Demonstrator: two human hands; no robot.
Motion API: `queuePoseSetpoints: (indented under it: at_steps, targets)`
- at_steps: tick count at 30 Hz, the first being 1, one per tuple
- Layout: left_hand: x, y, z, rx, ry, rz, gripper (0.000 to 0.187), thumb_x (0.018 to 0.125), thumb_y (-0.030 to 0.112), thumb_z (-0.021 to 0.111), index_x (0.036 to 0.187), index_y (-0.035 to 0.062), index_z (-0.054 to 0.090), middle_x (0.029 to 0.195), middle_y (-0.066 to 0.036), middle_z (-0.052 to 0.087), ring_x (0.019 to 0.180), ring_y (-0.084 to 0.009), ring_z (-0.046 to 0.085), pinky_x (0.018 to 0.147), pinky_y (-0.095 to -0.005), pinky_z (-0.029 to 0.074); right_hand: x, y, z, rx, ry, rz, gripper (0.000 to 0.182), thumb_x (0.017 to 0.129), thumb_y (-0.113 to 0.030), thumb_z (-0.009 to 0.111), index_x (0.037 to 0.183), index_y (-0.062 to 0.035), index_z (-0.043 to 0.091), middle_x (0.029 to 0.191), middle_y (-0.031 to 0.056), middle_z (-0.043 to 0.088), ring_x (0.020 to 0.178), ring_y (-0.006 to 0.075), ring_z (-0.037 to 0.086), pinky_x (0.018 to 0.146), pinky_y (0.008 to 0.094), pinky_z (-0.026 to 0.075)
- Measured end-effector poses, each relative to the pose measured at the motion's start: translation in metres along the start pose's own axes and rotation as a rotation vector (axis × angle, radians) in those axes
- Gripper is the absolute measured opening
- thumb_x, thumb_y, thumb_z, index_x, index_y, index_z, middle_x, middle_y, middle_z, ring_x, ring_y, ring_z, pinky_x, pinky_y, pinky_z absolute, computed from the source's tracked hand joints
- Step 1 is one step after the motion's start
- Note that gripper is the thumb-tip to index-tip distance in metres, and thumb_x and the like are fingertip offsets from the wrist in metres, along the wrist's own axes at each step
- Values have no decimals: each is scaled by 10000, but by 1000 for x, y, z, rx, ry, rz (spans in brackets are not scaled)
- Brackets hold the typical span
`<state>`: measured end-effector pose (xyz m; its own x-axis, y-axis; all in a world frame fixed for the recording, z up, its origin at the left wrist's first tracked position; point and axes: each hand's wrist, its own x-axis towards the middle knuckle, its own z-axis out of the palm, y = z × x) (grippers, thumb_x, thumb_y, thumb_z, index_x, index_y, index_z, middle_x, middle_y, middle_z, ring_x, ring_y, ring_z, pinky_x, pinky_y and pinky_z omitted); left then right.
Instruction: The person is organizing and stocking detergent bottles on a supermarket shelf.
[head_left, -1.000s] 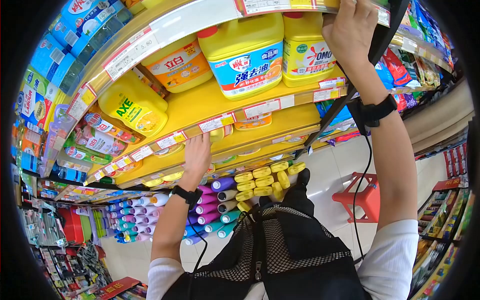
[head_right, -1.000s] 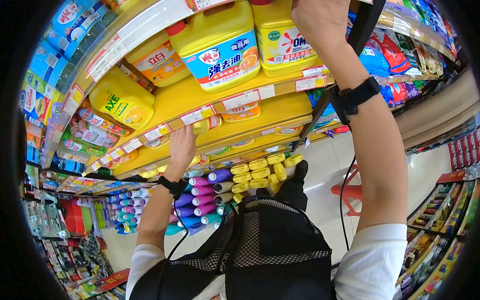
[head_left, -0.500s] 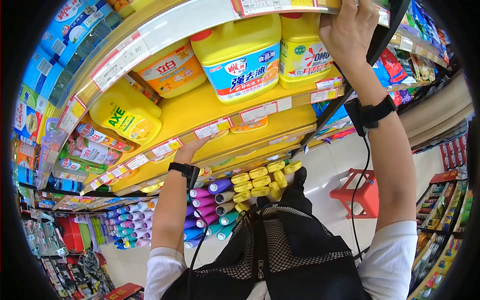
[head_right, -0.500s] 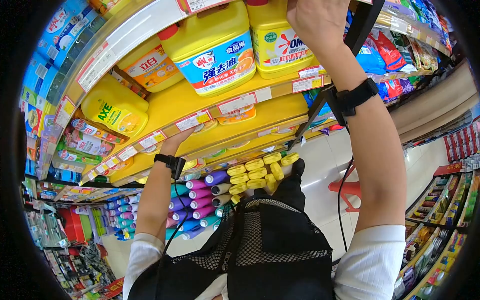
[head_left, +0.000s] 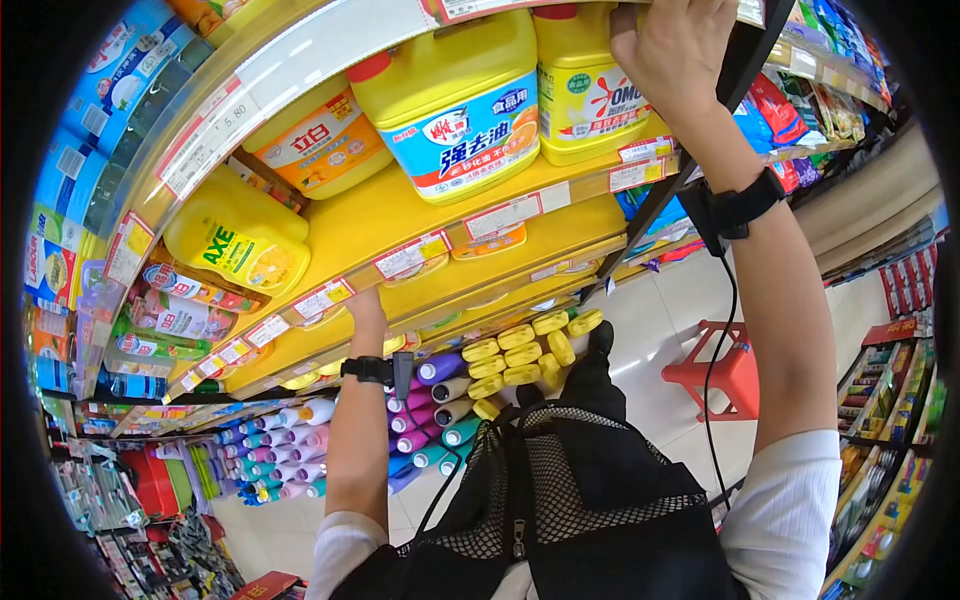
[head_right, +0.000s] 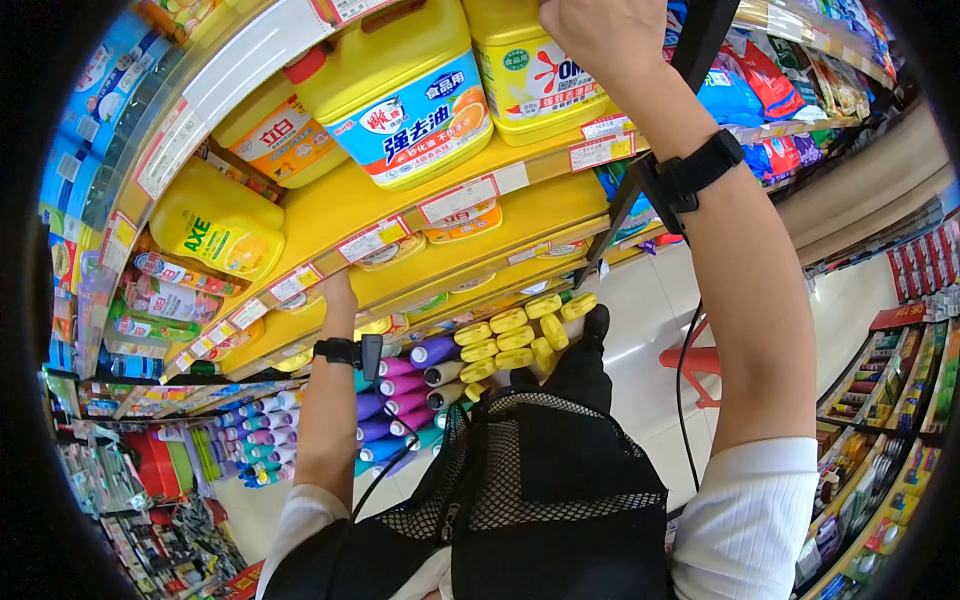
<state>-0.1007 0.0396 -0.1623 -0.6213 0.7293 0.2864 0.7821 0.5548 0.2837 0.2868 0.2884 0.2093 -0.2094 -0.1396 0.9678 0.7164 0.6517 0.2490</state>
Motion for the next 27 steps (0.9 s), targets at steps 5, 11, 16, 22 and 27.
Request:
queuePoseSetpoints:
  at_steps: [5,11,16,22,27]
  targets:
    - [11,-69,71,208,-168,222,153,906,129,585,1043,61,598,1016,-129,604,926,-276,595,749,-381,478,-1,1,-1,1,-7,8,732,674,42,590,1380,41,396,1336,241,423,1247,446,412,1055,529,340]
    - [16,-124,127,394,-226,484,156,888,8,544,816,44,678,748,-149,665,685,-273,669,564,-370,522,0,-3,0,19,7,16,737,667,34,591,1377,51,392,1334,244,420,1242,462,403,1052,542,336]
    - [11,-113,124,280,-147,435,201,879,34,551,718,52,670,626,-155,647,578,-301,659,495,-392,512,0,-6,-1,48,19,20,748,663,17,593,1381,61,386,1325,248,422,1236,456,409,1063,542,324]
    - [12,-79,100,204,-112,350,99,911,91,546,868,56,629,745,-133,610,674,-280,618,564,-379,495,1,-8,-1,54,10,34,738,670,13,584,1380,71,392,1318,254,426,1235,453,413,1064,548,324]
    - [6,-25,54,52,-116,202,95,917,137,557,960,58,586,857,-123,581,776,-272,585,636,-377,481,1,-9,-6,65,-10,21,736,675,5,579,1381,87,389,1318,262,423,1245,459,406,1074,561,316]
